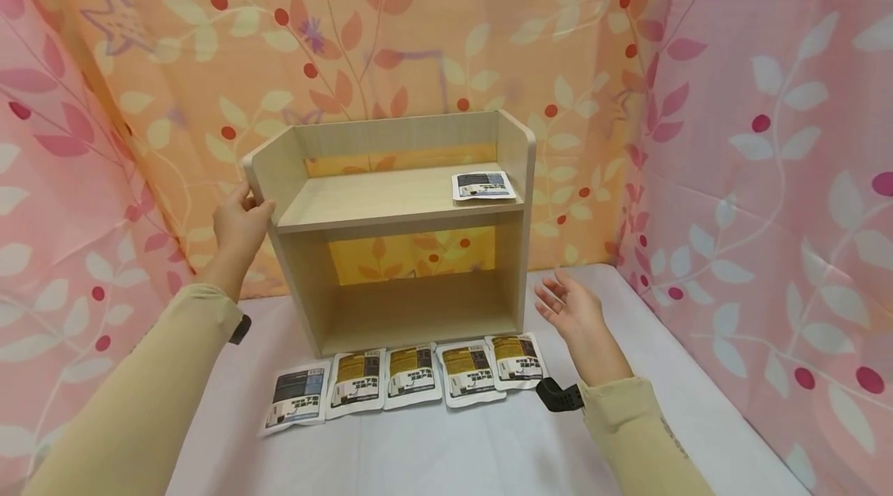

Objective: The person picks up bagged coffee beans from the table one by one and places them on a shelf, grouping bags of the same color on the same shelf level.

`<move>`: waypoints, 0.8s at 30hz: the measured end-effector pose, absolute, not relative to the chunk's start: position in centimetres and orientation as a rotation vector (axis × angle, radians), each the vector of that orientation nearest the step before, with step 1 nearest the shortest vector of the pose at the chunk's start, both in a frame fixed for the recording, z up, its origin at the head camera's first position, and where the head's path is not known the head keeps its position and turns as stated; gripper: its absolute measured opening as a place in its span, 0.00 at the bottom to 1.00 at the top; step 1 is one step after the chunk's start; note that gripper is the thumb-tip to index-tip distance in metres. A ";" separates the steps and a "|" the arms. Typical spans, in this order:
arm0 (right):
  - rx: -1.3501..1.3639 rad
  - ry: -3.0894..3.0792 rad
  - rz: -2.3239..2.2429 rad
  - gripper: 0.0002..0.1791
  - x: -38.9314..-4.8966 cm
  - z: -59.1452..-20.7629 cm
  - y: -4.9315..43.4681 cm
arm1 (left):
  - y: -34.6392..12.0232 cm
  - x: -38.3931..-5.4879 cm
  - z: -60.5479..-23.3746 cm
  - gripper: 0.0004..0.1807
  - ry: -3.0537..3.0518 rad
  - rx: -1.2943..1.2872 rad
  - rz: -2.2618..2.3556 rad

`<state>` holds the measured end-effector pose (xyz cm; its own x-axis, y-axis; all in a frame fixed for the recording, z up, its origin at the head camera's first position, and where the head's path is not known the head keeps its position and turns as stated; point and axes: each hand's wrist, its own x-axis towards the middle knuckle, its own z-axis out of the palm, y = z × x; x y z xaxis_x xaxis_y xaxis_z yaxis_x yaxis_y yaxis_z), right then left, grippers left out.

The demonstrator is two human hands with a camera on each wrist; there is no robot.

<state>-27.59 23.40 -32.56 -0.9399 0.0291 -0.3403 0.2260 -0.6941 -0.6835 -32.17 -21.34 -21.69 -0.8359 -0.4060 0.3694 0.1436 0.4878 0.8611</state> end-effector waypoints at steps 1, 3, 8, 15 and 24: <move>0.498 1.170 -2.748 0.08 -27.5 -32.7 23.5 | -21.3 -32.2 -21.7 0.31 -2.199 0.215 -1.336; 0.490 1.162 -2.743 0.07 -27.5 -32.9 23.6 | -21.3 -32.2 -21.7 0.30 -2.196 0.213 -1.323; 0.489 1.154 -2.738 0.06 -27.3 -33.2 23.9 | -21.3 -32.2 -21.7 0.28 -2.196 0.211 -1.301; 0.500 1.146 -2.751 0.07 -27.1 -33.1 23.9 | -21.4 -32.2 -21.6 0.29 -2.211 0.211 -1.293; 0.444 1.126 -2.779 0.10 -27.2 -31.9 24.0 | -21.8 -32.0 -22.9 0.23 -2.264 0.204 -1.219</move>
<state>-27.20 23.97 -31.89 -0.9512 0.0072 -0.3085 0.2096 -0.7187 -0.6630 -32.00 -21.80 -22.87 -0.8345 -0.3801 0.3989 0.1238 0.5761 0.8079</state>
